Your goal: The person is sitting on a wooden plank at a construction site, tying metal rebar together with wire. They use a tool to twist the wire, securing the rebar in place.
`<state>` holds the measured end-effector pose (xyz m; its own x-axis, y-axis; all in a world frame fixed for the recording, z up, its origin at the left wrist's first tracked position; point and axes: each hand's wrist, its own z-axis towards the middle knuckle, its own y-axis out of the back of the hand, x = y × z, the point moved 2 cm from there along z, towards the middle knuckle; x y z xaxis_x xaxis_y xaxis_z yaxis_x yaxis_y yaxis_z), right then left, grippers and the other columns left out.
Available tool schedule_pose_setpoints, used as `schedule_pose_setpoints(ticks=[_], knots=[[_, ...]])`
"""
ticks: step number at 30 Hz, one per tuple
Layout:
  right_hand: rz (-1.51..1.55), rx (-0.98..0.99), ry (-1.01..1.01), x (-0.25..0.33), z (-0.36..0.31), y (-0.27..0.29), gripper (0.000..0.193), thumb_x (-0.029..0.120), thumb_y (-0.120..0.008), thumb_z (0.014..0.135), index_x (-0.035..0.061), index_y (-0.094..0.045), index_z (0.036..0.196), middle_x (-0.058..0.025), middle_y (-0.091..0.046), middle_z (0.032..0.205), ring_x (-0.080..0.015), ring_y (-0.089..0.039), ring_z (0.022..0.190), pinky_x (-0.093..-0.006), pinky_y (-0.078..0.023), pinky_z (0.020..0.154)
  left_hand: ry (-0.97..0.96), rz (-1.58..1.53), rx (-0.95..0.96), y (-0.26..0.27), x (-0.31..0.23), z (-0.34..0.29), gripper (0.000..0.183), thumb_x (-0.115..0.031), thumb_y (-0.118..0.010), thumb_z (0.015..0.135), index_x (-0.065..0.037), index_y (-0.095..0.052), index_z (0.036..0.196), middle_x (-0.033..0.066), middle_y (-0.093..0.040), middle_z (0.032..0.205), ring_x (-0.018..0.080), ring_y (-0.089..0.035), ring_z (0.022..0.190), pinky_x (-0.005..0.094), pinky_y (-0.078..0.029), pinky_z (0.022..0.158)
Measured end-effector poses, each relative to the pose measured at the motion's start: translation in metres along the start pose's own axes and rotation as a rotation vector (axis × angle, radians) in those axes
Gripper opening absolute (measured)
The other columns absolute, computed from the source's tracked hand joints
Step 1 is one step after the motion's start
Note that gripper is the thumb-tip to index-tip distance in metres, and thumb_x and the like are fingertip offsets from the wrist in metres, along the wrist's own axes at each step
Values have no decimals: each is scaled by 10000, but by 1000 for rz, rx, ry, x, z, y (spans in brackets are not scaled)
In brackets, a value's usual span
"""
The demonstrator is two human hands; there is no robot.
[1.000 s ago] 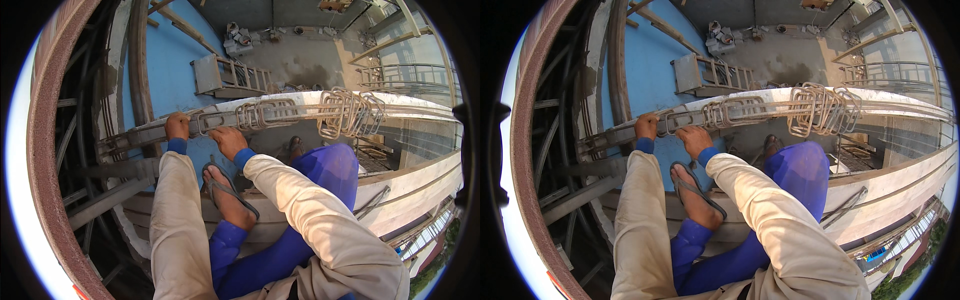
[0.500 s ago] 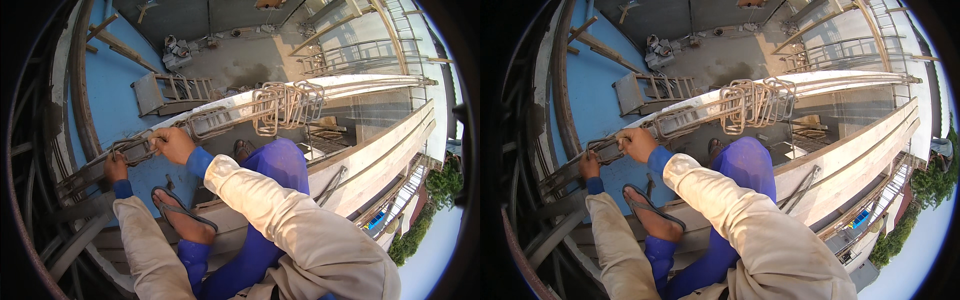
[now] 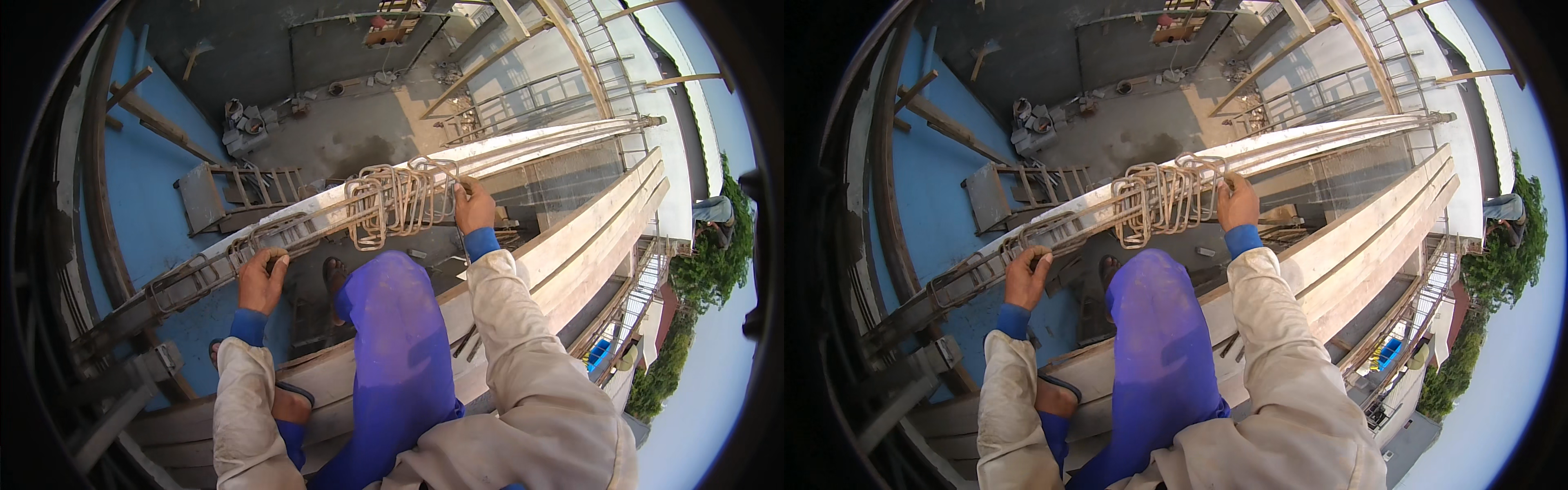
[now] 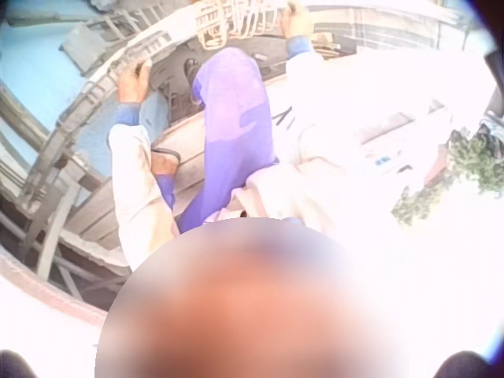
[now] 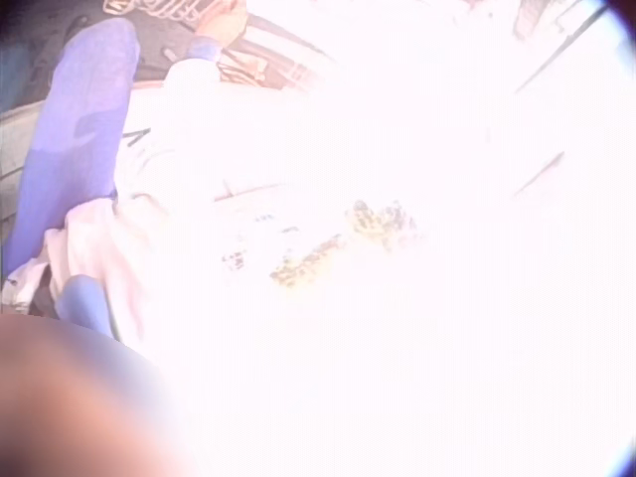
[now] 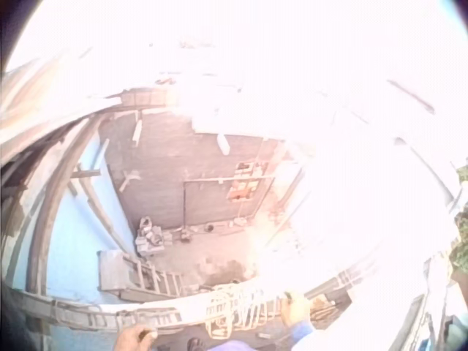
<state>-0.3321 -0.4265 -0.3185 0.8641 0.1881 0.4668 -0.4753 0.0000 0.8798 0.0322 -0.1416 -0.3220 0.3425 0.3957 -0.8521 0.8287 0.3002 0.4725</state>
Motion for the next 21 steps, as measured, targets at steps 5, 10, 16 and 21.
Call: schedule_pose_setpoints(ticks=[5, 10, 16, 21], knots=[[-263, -195, -111, -127, -125, 110, 465, 369, -592, 1074, 25, -610, 1387, -212, -581, 1462, -407, -555, 1349, -506, -438, 1123, 87, -41, 179, -31, -62, 15, 205, -150, -718, 968, -5, -750, 1110, 153, -761, 991, 236, -725, 868, 362, -564, 804], [-401, -110, -638, -205, -242, 115, 726, 637, -324, 1103, 166, -355, 1654, -175, -312, 1697, -365, -342, 1547, -547, -358, 1208, -218, 316, -58, 48, -108, 26, 163, -151, -713, 970, -38, -735, 1086, 156, -725, 999, 346, -688, 848, 431, -550, 775], [-801, -213, -521, -235, -250, 94, 729, 678, -273, 1093, 216, -367, 1648, -116, -355, 1681, -296, -390, 1515, -467, -396, 1205, -417, 947, -511, 181, -248, 25, 160, -198, -695, 954, -92, -765, 1051, 95, -733, 996, 326, -705, 952, 477, -560, 874], [-268, -254, -211, -213, -229, 55, 725, 642, -405, 1084, 138, -443, 1604, -185, -432, 1624, -347, -427, 1497, -506, -397, 1205, -244, 1324, -488, 235, -351, -34, 236, -266, -667, 960, -95, -781, 1077, 112, -759, 1058, 319, -735, 1013, 470, -572, 893]])
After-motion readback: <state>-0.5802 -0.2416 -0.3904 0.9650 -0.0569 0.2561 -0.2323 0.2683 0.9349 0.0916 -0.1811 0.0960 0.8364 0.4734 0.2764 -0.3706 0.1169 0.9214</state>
